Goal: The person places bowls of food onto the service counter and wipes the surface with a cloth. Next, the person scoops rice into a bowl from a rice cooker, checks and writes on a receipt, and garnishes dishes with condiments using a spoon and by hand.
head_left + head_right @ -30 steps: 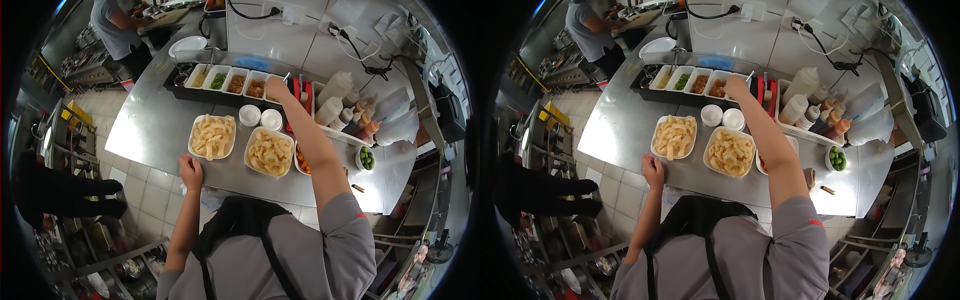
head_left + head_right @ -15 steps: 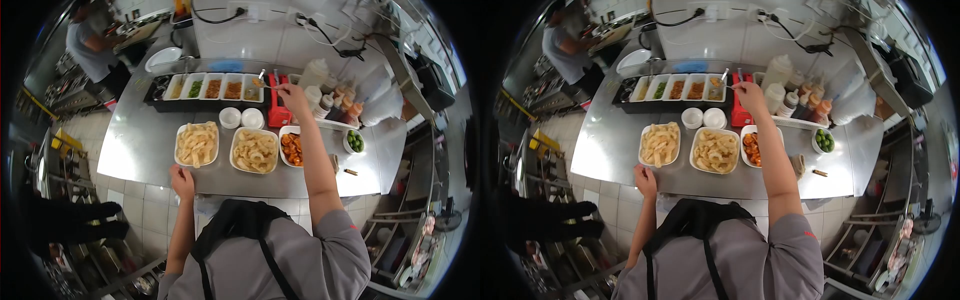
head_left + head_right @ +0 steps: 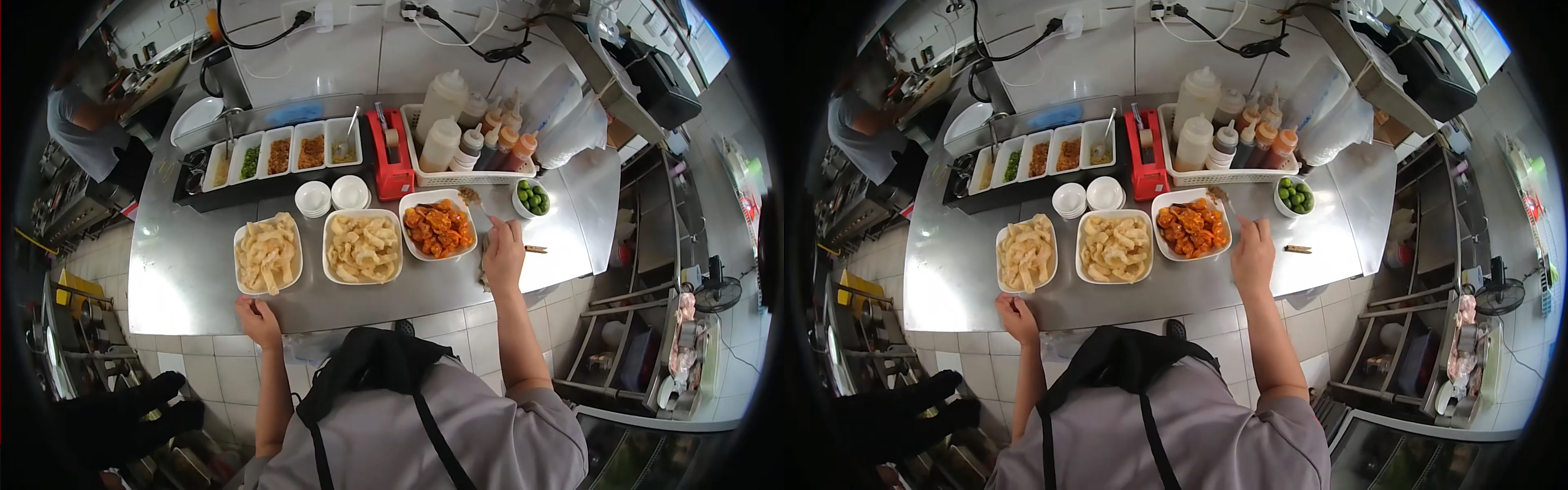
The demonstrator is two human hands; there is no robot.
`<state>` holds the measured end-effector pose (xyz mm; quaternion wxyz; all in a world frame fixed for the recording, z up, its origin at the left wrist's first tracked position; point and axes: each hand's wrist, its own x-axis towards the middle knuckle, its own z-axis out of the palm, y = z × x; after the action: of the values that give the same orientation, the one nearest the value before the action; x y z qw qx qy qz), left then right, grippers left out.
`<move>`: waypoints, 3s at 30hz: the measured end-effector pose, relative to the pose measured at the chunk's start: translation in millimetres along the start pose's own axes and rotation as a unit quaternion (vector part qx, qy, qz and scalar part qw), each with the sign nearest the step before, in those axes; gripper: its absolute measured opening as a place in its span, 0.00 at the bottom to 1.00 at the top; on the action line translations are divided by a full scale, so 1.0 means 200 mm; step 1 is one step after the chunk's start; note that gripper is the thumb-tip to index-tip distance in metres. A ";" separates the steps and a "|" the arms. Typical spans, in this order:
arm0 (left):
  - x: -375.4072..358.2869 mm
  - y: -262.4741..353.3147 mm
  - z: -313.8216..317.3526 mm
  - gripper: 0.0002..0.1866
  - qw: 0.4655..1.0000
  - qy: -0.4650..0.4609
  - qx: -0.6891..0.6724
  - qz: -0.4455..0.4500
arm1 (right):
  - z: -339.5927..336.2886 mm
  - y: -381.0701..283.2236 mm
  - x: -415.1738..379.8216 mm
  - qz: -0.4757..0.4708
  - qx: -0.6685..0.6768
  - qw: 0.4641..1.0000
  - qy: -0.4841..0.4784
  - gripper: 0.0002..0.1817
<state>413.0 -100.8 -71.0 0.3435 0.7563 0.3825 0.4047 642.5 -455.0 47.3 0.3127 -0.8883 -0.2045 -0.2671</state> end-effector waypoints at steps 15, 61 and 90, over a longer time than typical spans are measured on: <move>0.01 0.00 0.00 0.10 0.999 0.009 0.023 0.021 | 0.11 0.00 0.11 0.010 -0.009 0.988 -0.151 0.10; -0.01 0.05 -0.02 0.12 0.999 -0.014 0.029 -0.023 | 0.03 -0.07 0.33 0.005 0.089 0.985 -0.151 0.08; 0.00 -0.02 -0.03 0.11 1.000 -0.008 -0.021 0.011 | 1.28 -0.81 0.58 -0.088 -0.035 0.976 -0.197 0.10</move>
<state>407.1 -99.0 -71.4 0.3577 0.7565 0.3629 0.4100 734.5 -145.3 20.6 0.2101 -0.9124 -0.3299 -0.1203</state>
